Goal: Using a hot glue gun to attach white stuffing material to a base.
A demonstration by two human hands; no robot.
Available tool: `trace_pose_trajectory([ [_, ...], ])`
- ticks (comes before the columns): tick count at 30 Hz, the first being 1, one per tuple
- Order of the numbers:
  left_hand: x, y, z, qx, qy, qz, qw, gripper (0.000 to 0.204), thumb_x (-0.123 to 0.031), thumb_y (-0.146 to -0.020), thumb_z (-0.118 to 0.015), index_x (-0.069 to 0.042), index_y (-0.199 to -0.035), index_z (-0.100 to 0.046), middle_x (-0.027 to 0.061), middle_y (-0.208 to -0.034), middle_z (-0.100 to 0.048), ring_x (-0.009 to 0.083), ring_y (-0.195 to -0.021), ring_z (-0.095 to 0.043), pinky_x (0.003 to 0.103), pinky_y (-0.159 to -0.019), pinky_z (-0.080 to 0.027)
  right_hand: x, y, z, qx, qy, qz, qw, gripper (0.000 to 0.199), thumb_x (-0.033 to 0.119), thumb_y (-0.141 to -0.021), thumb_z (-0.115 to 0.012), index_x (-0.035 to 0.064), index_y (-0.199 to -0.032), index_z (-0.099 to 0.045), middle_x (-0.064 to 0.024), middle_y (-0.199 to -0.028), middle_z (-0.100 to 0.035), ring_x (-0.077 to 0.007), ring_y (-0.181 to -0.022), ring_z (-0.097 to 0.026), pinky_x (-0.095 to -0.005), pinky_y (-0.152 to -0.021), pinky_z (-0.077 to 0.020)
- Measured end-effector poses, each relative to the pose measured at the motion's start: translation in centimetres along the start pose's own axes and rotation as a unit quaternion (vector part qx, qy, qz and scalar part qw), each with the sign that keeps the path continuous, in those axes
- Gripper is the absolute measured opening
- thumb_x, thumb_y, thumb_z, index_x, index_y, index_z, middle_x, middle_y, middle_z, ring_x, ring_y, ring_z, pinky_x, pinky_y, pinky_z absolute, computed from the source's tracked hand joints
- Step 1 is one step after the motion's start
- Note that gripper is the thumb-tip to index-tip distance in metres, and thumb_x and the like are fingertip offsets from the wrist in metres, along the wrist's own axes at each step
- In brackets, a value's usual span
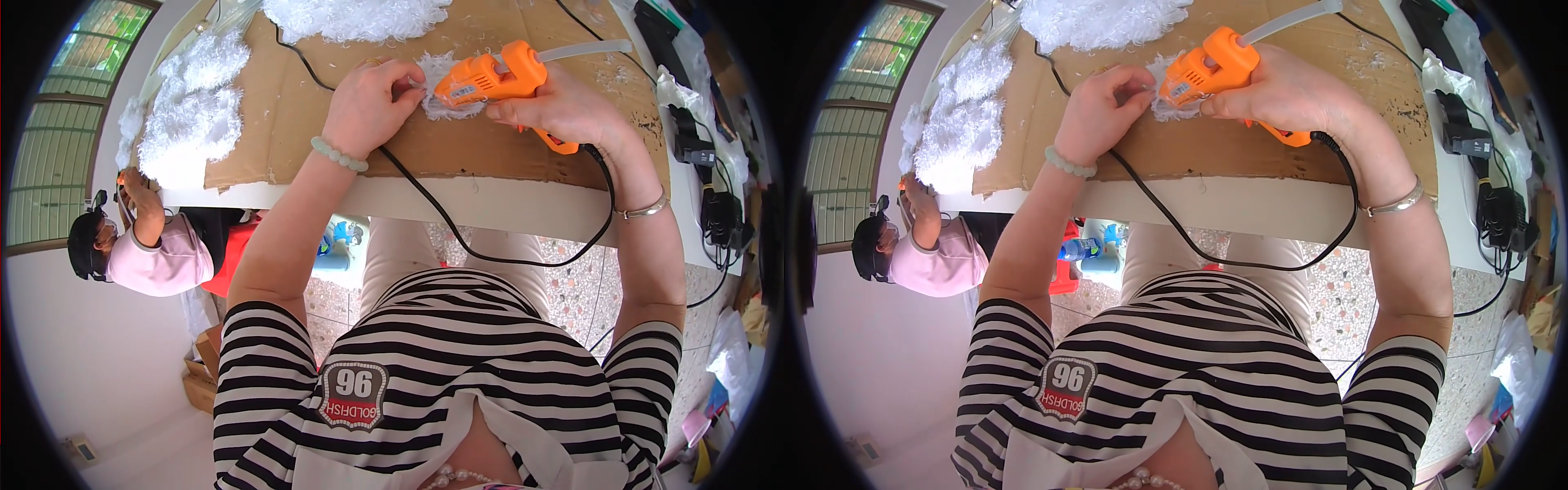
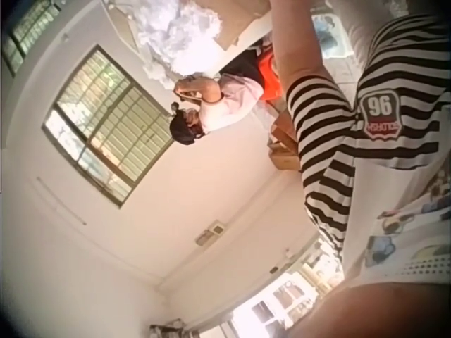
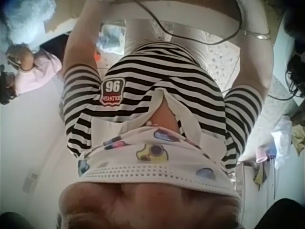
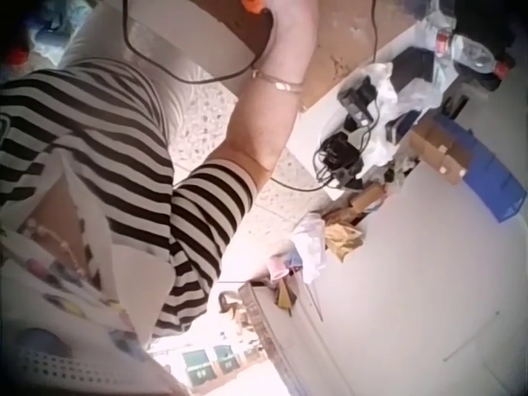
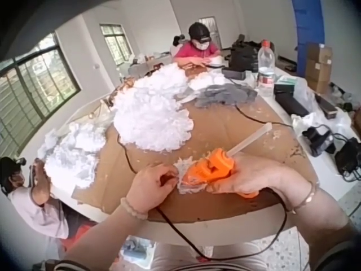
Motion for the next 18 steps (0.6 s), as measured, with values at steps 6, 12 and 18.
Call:
trace_pose_trajectory([
  [6, 0.1, -0.6, -0.4, 0.012, -0.003, -0.006, 1.0, 0.006, -0.016, -0.073, -0.064, -0.012, -0.078, -0.064, 0.0045, -0.065, -0.059, 0.0232, -0.066, -0.055, 0.035, -0.062, -0.046, 0.3, 0.6, 0.3, 0.001, 0.005, -0.017, 1.0, 0.024, 0.02, -0.078, -0.068, 0.0025, -0.092, -0.058, 0.0009, -0.07, -0.055, -0.0078, -0.063, -0.049, -0.0226, -0.057, -0.0405],
  [12, -0.1, -1.2, -0.7, 0.008, -0.037, -0.018, 0.999, 0.006, -0.017, -0.072, -0.063, -0.011, -0.073, -0.065, 0.0058, -0.064, -0.059, 0.0249, -0.066, -0.056, 0.036, -0.061, -0.046, 0.5, 0.9, 0.7, 0.008, 0.012, -0.024, 1.0, 0.024, 0.02, -0.077, -0.068, 0.0025, -0.09, -0.058, 0.0005, -0.07, -0.055, -0.0083, -0.063, -0.05, -0.0233, -0.057, -0.0405],
  [18, -0.4, -2.0, -0.2, 0.019, -0.073, 0.003, 0.997, 0.017, -0.021, -0.079, -0.056, -0.007, -0.075, -0.065, 0.0076, -0.066, -0.061, 0.0263, -0.065, -0.058, 0.036, -0.061, -0.047, 0.2, 1.2, 1.3, 0.02, 0.007, -0.031, 0.999, 0.026, 0.019, -0.077, -0.068, 0.0024, -0.094, -0.057, -0.0003, -0.072, -0.056, -0.0086, -0.063, -0.051, -0.0235, -0.058, -0.0416],
])
Point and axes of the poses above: each hand's wrist, its own y-axis away from the middle knuckle, its own z-axis out of the back of the hand, x = y × z, the point moved 3 cm from there along -y, towards the middle knuckle
